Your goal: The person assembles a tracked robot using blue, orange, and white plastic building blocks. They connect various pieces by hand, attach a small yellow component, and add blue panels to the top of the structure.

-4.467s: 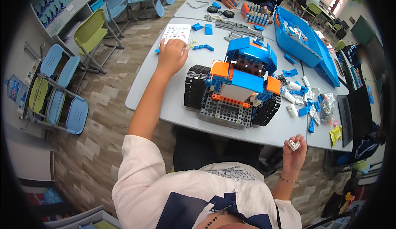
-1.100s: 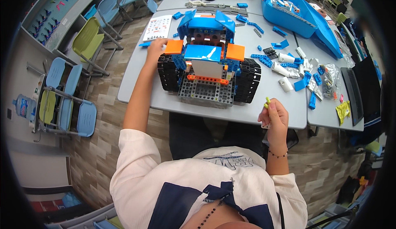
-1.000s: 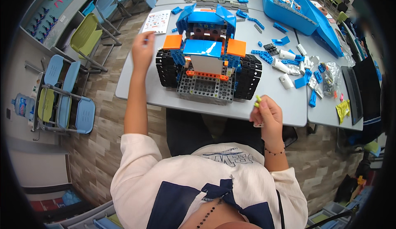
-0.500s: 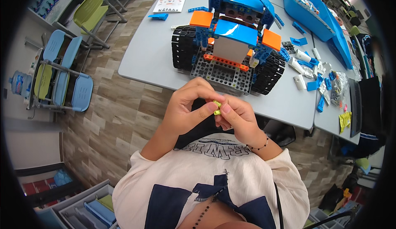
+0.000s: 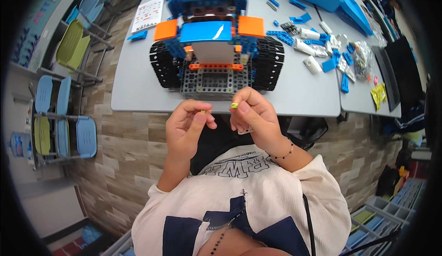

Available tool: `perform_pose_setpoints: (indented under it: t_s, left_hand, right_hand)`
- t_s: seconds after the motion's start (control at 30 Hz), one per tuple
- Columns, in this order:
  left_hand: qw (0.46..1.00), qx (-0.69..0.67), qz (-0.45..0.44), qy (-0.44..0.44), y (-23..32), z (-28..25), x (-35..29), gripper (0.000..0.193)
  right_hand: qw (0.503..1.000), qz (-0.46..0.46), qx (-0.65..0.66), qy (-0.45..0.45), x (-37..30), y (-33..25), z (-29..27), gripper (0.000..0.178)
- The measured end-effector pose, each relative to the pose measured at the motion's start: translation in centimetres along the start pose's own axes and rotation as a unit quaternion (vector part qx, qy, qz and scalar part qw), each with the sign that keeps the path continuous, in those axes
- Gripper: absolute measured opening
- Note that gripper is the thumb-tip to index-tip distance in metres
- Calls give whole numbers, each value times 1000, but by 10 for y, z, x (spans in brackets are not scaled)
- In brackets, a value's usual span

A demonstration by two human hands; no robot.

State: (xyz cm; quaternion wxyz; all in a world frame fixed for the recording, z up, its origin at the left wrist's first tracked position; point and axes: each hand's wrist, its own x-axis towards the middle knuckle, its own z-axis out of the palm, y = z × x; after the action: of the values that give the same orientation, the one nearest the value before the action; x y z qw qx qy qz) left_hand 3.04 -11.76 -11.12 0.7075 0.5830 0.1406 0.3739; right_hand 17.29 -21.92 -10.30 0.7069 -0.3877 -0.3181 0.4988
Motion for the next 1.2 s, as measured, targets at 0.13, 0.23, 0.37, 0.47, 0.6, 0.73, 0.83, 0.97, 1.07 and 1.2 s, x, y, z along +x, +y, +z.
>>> perform_pose_setpoints:
  t_s: [0.13,0.23,0.37,0.47,0.6,0.73,0.83,0.97,1.07,1.2]
  left_hand:
    - [999,50,14,8,-1,9,-4,21]
    - [987,142,62,-44,-3,14,-1,19]
    - [976,191,86,-56,-9,27,-1,13]
    - [970,224,81,-53,-12,36,0,18]
    - [964,237,95,-78,-19,49,2,16]
    - [983,164,62,-60,-24,62,6,15]
    - [990,124,46,-40,-23,67,12,15]
    - [990,141,1,-15,-23,75,12,14]
    - [991,128,-21,-38,-20,75,12,11]
    - [997,39,-51,-47,-20,70,11,11]
  right_hand:
    - [1000,-4,3,-21,-5,2,-3,18]
    - [998,9,36,-48,-9,6,-3,19]
    - [997,-5,54,-59,-15,9,-9,20]
    - [997,-11,51,-65,-18,9,-19,20]
    - [994,6,72,-82,-23,6,-34,19]
    - [990,38,107,-80,-26,2,-49,21]
    - [983,-3,173,-65,-22,0,-61,23]
    - [969,-49,241,-27,-17,-3,-72,28]
    - [961,-58,271,-25,-17,-6,-75,28]
    - [972,-40,233,12,-20,-11,-71,31]
